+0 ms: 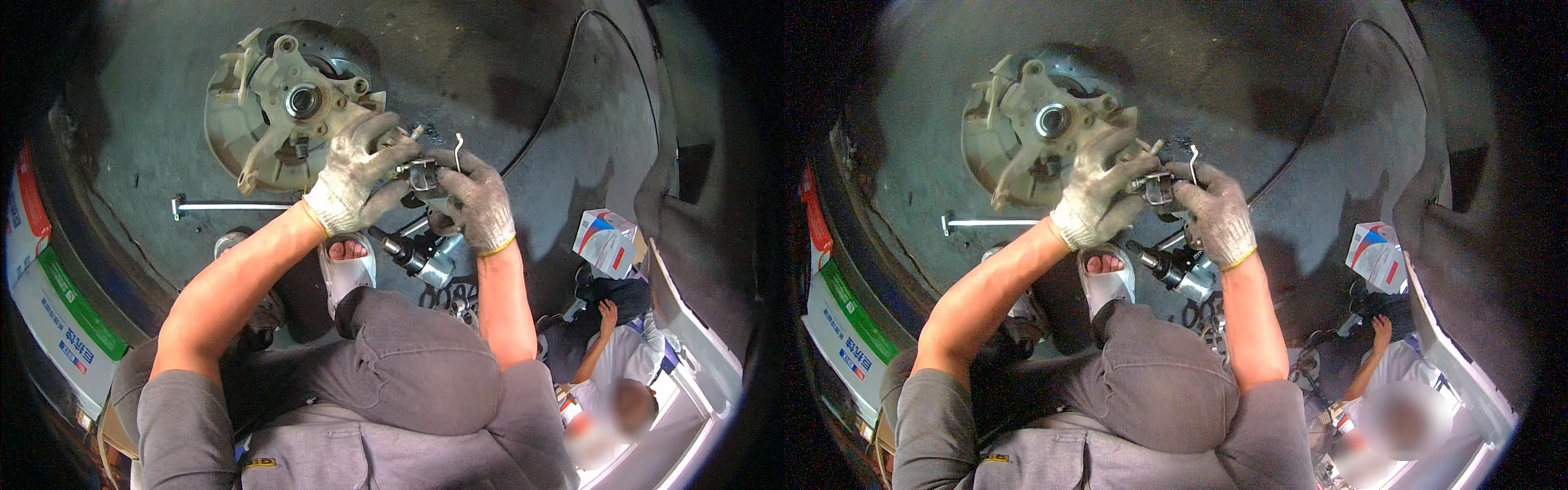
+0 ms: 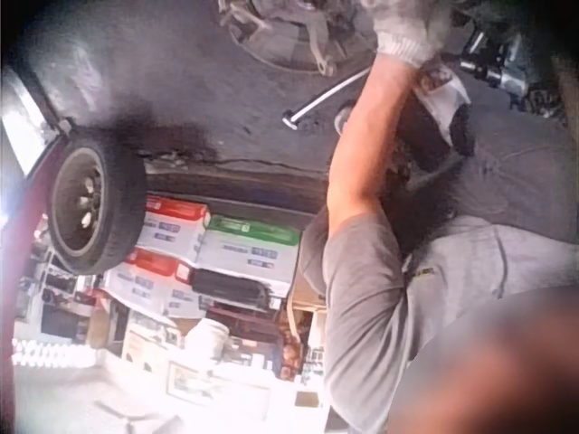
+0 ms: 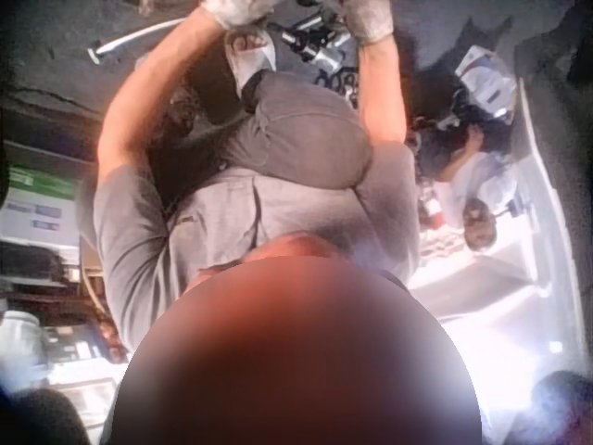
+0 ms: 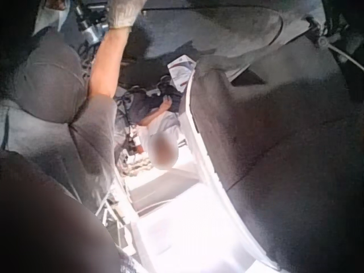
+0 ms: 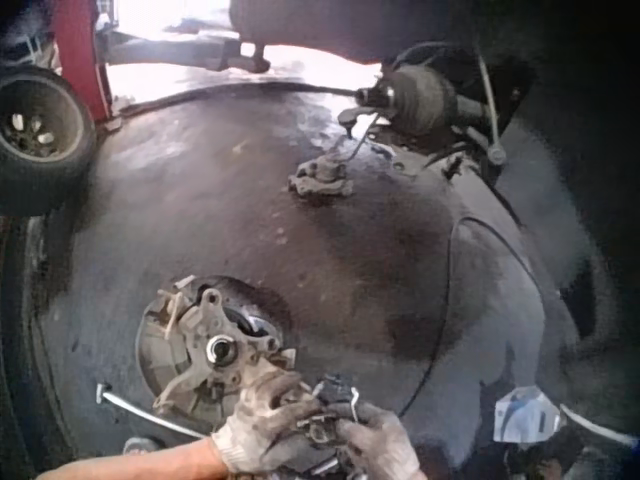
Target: The person sits on the floor and uses a hammer and a pneumatic impact wrench to work on a car suspension component. They repeatedly strike and adjust the part, then briefly stand to retrieve a hammer before resuming work.
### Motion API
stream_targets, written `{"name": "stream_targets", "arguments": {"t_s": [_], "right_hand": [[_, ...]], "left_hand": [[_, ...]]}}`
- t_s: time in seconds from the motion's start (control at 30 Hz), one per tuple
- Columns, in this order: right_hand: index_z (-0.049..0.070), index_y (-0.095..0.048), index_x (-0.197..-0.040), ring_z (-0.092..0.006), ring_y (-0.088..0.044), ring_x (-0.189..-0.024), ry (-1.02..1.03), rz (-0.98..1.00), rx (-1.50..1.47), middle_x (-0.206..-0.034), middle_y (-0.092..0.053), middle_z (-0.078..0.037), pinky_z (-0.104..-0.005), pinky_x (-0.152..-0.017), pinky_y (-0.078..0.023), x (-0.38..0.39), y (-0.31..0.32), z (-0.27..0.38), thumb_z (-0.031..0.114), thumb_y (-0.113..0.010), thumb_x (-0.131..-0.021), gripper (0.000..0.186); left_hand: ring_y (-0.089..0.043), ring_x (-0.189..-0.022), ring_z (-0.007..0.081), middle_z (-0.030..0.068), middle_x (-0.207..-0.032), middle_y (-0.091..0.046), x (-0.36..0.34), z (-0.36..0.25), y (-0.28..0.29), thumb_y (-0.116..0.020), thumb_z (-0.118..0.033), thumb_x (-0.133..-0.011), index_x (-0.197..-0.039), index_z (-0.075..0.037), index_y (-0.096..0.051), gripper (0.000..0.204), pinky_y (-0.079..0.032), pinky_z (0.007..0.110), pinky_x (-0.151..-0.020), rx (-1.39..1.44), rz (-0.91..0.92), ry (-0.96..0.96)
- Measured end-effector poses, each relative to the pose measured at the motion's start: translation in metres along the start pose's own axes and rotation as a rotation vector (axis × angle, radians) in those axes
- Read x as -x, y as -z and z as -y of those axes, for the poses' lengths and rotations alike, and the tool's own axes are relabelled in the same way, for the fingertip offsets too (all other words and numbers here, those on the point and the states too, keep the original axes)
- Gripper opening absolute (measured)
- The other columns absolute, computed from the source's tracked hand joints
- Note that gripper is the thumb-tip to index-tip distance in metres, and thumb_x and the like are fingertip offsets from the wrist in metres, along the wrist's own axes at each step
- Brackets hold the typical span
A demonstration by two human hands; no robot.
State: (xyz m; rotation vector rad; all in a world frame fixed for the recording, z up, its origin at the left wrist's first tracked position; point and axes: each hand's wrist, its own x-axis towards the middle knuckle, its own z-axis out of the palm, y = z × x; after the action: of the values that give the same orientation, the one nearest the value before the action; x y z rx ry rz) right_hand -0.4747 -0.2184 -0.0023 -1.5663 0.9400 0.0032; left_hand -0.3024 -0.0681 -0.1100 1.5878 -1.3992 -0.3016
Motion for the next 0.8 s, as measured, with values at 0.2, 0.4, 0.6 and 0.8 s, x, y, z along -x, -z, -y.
{"name": "stream_targets", "arguments": {"t_s": [0.2, 0.4, 0.6, 0.8], "right_hand": [[-0.007, -0.075, -0.133, -0.0181, -0.075, -0.094, -0.184, -0.079, -0.099, -0.111, -0.081, -0.013, -0.0329, -0.083, -0.06, 0.003, -0.007, 0.011, 0.013, -0.067, -0.103, 0.037], [-0.004, -0.077, -0.13, -0.0163, -0.074, -0.09, -0.211, -0.153, -0.106, -0.104, -0.082, -0.01, -0.0336, -0.08, -0.06, 0.005, -0.016, 0.009, 0.018, -0.072, -0.101, 0.037], [0.003, -0.078, -0.134, -0.0152, -0.075, -0.088, -0.104, -0.133, -0.007, -0.1, -0.082, -0.01, -0.0335, -0.082, -0.06, 0.005, -0.016, 0.01, 0.024, -0.08, -0.096, 0.044], [0.002, -0.074, -0.14, -0.0212, -0.079, -0.096, 0.006, -0.125, 0.084, -0.114, -0.082, -0.014, -0.0357, -0.089, -0.063, 0.006, -0.018, 0.002, 0.024, -0.089, -0.086, 0.06]], "left_hand": [[-0.054, -0.143, 0.0537, 0.0265, -0.155, -0.056, 0.001, 0.001, 0.0, -0.086, -0.023, -0.079, -0.146, -0.018, -0.07, 0.069, -0.043, 0.064, -0.122, -0.014, 0.01, 0.003], [-0.05, -0.148, 0.053, 0.0258, -0.158, -0.054, 0.002, -0.006, 0.004, -0.088, -0.026, -0.078, -0.147, -0.019, -0.069, 0.072, -0.041, 0.065, -0.124, 0.006, 0.044, 0.062], [-0.053, -0.148, 0.0495, 0.0229, -0.157, -0.058, 0.0, -0.01, 0.002, -0.093, -0.025, -0.069, -0.142, -0.017, -0.074, 0.076, -0.045, 0.062, -0.121, -0.02, 0.03, 0.123], [-0.055, -0.144, 0.0472, 0.0208, -0.153, -0.06, 0.0, -0.011, -0.001, -0.096, -0.025, -0.067, -0.139, -0.02, -0.076, 0.074, -0.047, 0.06, -0.119, -0.018, 0.001, 0.128]]}}
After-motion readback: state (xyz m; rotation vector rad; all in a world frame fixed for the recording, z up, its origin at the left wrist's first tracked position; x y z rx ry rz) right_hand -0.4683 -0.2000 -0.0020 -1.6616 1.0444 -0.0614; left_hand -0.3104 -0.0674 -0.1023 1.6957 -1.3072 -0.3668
